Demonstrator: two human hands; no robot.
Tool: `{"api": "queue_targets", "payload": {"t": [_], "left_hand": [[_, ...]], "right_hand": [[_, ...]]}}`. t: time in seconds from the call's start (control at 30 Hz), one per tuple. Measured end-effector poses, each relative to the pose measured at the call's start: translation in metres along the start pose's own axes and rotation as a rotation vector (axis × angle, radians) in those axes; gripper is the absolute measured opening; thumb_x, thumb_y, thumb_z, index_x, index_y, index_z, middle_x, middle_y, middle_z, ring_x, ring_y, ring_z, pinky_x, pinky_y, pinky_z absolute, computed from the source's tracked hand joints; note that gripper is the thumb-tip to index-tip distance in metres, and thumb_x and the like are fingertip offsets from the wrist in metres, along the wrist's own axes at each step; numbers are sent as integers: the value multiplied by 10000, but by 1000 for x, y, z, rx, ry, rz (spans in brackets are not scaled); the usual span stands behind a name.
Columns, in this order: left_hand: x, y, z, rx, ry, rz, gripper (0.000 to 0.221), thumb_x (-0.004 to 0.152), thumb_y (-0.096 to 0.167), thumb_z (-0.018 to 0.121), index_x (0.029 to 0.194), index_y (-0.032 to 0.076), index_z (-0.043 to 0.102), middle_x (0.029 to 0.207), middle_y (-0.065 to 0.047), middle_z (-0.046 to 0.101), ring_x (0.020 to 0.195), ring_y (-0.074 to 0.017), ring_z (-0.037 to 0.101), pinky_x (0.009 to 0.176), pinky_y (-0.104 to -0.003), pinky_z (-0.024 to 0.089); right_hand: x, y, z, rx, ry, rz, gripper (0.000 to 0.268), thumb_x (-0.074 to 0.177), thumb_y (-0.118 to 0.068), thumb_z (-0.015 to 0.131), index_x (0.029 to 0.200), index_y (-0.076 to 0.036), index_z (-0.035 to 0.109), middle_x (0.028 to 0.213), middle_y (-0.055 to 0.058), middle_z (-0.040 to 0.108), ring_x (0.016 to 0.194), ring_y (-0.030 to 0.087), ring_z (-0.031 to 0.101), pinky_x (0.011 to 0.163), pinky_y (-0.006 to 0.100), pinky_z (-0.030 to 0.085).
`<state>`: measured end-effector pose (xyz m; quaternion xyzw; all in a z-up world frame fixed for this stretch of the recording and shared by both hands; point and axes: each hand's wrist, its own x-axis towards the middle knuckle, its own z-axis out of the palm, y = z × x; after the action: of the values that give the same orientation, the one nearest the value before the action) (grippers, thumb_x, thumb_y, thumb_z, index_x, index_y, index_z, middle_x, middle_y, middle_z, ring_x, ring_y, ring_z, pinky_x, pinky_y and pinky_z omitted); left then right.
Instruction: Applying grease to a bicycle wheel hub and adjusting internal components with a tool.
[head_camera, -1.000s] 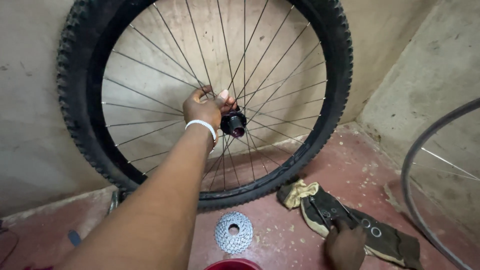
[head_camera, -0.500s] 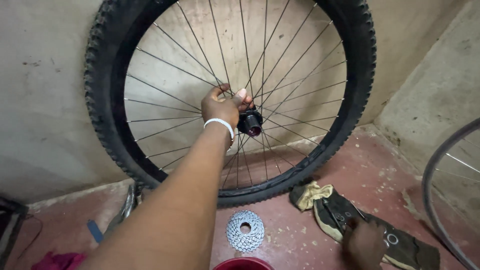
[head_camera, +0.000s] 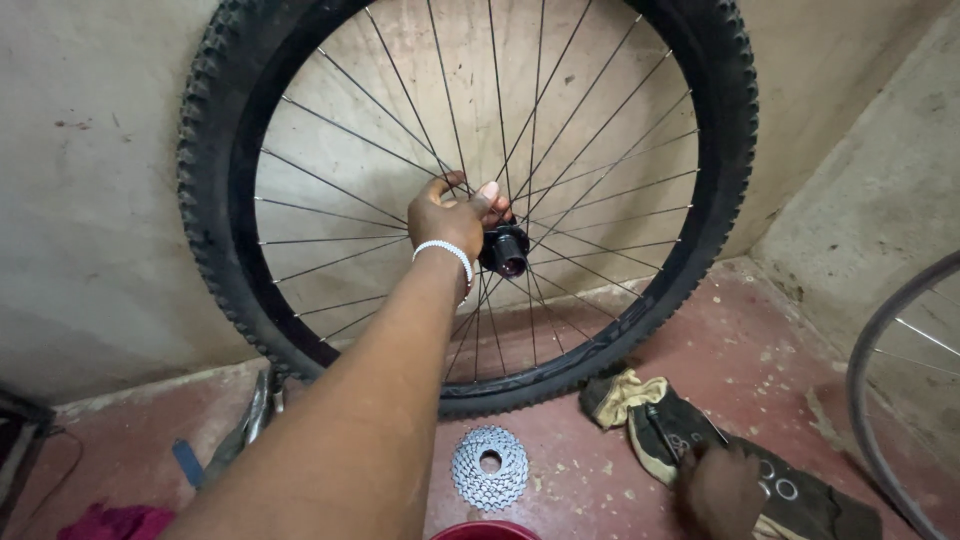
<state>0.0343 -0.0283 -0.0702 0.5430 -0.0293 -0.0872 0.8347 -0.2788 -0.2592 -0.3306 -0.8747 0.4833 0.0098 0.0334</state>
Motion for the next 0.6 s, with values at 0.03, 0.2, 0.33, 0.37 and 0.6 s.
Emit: {"api": "queue_targets", "payload": {"t": [0.03,0.2,0.33,0.37,0.6], "left_hand": [[-3,3,1,21,12,-11,382,931,-28,678,1271,7,508,796,-143,713,612,-186,670,579,-266,554],[-5,6,2,49,50,-57,411,923,-15,688,1294,39,519,823,-134,720,651,-191,702,617,-286,603],[21,-20,-5,-74,-32,35,389,924,-63,671,1252,-6,469,754,-151,669,591,-223,662,574,-303,574],[17,-15,-3,-74,-35,35,389,924,-63,671,1252,-6,469,754,-151,669,591,-223,662,574,-303,574],[11,-10,-2,-68,-21,8,396,926,-53,670,1269,0,480,763,-146,683,604,-215,667,578,-303,564]], "right_hand": [[-2,-3,-6,18,1,1,341,928,-413,596,1135,-192,754,1186,144,708,1100,370,668,886,505,586],[18,8,-1,42,-104,-12,380,958,-361,529,1052,-91,779,1009,184,787,921,393,744,826,497,587],[12,12,7,39,-8,-75,363,933,-390,573,1001,-95,773,966,181,776,868,404,742,803,509,587],[15,13,8,40,-8,-73,363,933,-390,573,1001,-95,773,966,181,776,868,404,742,803,509,587],[22,31,23,326,-72,69,315,872,-355,671,1097,-192,818,904,102,819,770,330,733,728,407,567]]}}
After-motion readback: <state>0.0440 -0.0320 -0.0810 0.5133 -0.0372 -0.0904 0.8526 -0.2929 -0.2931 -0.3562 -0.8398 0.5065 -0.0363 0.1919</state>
